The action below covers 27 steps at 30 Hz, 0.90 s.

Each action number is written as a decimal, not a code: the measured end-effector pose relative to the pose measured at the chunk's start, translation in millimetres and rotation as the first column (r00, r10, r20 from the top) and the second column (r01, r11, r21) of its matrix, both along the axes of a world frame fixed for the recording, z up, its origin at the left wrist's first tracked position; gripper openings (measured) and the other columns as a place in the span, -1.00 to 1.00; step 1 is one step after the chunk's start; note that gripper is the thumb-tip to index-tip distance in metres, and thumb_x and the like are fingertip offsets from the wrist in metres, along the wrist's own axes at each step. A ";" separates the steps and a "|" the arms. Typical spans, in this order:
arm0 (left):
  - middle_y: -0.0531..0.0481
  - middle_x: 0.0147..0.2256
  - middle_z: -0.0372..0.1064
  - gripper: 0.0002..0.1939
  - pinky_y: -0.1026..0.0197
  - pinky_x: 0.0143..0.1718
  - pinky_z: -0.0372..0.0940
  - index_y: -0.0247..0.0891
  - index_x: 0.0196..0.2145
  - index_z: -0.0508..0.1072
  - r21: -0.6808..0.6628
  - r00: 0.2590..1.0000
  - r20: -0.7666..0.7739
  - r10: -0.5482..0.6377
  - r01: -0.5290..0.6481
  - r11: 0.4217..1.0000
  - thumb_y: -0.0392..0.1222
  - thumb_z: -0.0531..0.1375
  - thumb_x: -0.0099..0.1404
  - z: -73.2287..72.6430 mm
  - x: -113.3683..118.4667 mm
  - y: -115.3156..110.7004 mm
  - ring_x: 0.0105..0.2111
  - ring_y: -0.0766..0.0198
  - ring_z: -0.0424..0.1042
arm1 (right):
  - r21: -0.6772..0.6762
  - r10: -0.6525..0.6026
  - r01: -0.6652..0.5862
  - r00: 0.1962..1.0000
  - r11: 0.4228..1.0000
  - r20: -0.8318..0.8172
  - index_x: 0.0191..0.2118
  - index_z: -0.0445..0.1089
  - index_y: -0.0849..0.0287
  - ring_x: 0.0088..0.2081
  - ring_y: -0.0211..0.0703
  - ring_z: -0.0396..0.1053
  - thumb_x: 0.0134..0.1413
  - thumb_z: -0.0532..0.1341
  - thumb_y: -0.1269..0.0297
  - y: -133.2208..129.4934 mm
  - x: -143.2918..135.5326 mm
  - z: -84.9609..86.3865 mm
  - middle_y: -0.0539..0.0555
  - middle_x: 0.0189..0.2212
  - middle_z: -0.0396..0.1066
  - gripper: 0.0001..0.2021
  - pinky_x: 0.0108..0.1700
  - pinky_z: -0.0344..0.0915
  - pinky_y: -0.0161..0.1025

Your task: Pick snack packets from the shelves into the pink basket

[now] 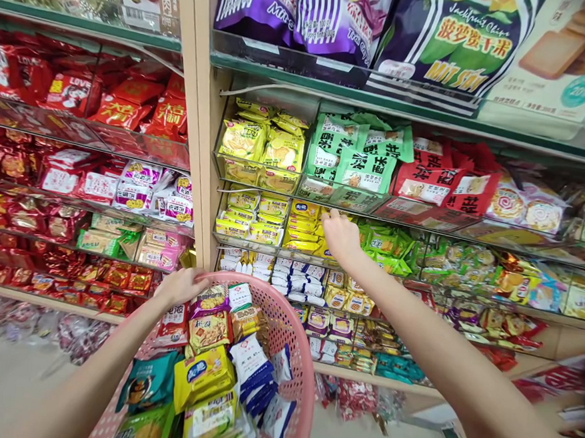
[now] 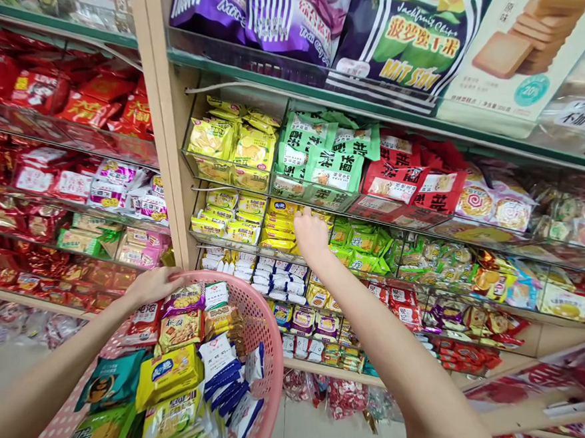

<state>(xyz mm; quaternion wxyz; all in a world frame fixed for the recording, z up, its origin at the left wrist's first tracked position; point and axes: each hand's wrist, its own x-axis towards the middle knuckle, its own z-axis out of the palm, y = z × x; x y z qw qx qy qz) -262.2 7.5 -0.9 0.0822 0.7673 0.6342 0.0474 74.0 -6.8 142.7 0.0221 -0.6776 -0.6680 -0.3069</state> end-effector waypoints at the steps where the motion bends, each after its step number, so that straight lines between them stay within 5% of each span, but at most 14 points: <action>1: -0.19 -0.24 0.47 -0.35 0.12 -0.29 0.23 -0.18 -0.13 0.45 0.001 1.000 -0.002 -0.003 0.003 1.000 0.28 -0.19 0.17 -0.4 -0.1 0.2 -0.22 -0.02 0.43 | 0.003 -0.002 0.002 1.000 1.000 0.006 -0.13 0.29 0.31 -0.22 -0.06 0.38 0.12 -0.04 0.57 -1.3 0.7 0.7 0.29 -0.18 0.30 -0.74 -0.39 0.26 -0.28; 11: -0.18 -0.21 0.46 -0.30 0.11 -0.28 0.24 -0.16 -0.07 0.43 0.007 0.999 0.029 -0.017 0.017 1.000 0.32 -0.20 0.16 -5.6 -4.5 1.8 -0.21 -0.02 0.43 | 0.113 -0.041 0.049 0.997 0.992 -0.073 -0.11 0.19 0.18 -0.36 -0.17 0.38 0.21 -0.12 0.44 -16.8 14.7 5.0 0.16 -0.19 0.27 -0.77 -0.46 0.10 -0.29; 17: -0.17 -0.22 0.46 -0.33 0.13 -0.27 0.24 -0.15 -0.11 0.44 0.003 1.000 -0.003 0.010 -0.010 1.000 0.32 -0.18 0.15 -1.8 0.1 -0.6 -0.20 -0.02 0.43 | 0.264 0.233 -0.154 0.925 0.952 -0.300 -0.17 0.26 0.18 -0.32 -0.14 0.35 0.24 -0.09 0.30 -53.8 -2.2 20.4 0.14 -0.18 0.31 -0.78 -0.40 0.12 -0.27; 19: -0.17 -0.22 0.46 -0.33 0.15 -0.29 0.24 -0.15 -0.12 0.45 -0.003 1.000 -0.005 0.020 -0.020 1.000 0.33 -0.17 0.14 -0.4 2.3 -1.8 -0.21 0.00 0.43 | 0.336 0.383 -0.250 0.820 0.908 -0.426 -0.21 0.27 0.18 -0.27 -0.12 0.34 0.23 -0.06 0.27 -69.1 -14.2 23.1 0.14 -0.20 0.33 -0.80 -0.34 0.17 -0.25; 22: -0.15 -0.23 0.47 -0.35 0.14 -0.31 0.25 -0.11 -0.08 0.44 0.003 1.000 0.007 0.009 -0.009 1.000 0.31 -0.17 0.16 -0.2 4.8 -2.6 -0.23 0.01 0.43 | 0.356 0.505 -0.362 0.540 0.861 -0.674 -0.26 0.24 0.14 -0.35 -0.17 0.36 0.18 0.00 0.21 -87.1 -36.2 12.2 0.07 -0.33 0.37 -0.85 -0.37 0.23 -0.26; 27: -0.16 -0.22 0.47 -0.36 0.15 -0.25 0.25 -0.14 -0.08 0.45 0.024 1.000 0.010 0.000 0.000 1.000 0.29 -0.15 0.17 -2.9 5.3 -1.3 -0.20 0.03 0.43 | 0.179 0.252 -0.580 0.047 0.795 -0.967 -0.37 0.18 0.09 -0.52 -0.24 0.35 0.11 0.05 0.16 -104.7 -74.5 -47.0 -0.04 -0.52 0.33 -0.86 -0.53 0.29 -0.30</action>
